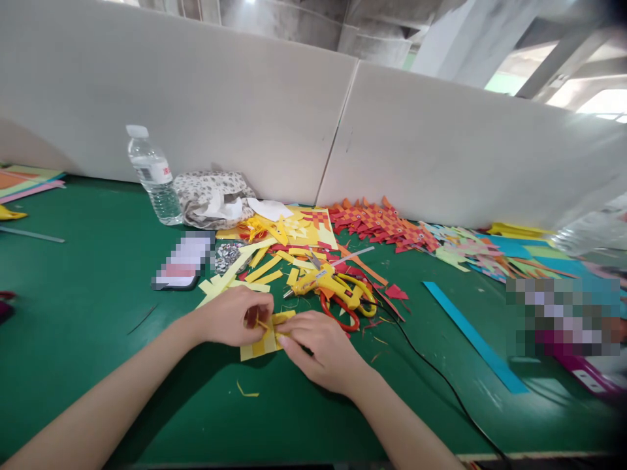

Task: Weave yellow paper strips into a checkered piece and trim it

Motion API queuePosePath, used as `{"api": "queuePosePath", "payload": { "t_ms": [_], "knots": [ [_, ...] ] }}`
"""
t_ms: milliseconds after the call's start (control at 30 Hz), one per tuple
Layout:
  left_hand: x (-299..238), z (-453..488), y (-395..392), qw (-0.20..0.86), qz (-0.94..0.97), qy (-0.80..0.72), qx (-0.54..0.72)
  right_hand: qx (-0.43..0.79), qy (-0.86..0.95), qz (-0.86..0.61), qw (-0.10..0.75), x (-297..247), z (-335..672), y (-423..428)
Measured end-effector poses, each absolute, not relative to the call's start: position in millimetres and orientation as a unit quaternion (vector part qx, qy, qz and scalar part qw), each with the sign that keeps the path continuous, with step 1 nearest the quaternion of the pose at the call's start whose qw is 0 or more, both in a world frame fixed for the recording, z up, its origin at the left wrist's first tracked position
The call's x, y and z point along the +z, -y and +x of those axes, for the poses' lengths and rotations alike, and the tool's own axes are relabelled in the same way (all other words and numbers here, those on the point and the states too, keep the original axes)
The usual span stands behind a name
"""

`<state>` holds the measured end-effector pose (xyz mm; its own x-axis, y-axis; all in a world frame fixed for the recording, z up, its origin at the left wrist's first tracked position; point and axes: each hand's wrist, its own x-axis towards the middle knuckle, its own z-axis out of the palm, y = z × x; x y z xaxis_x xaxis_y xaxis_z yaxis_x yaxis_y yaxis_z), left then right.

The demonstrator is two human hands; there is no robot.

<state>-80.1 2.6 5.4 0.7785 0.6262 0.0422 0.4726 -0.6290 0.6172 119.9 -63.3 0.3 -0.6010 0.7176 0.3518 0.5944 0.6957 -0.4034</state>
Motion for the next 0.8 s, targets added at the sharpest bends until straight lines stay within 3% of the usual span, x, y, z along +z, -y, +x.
{"api": "queuePosePath", "payload": {
  "t_ms": [200,600,800],
  "knots": [
    [5,-74,1,0.276,0.897,-0.323,0.12,0.068,0.895,-0.395,0.196,2,119,63],
    [2,-73,1,0.208,0.902,-0.359,0.119,0.113,0.897,-0.371,0.213,1,118,65],
    [3,-78,-3,0.234,0.894,-0.346,0.162,0.096,0.881,-0.402,0.23,-2,120,64]
  ]
}}
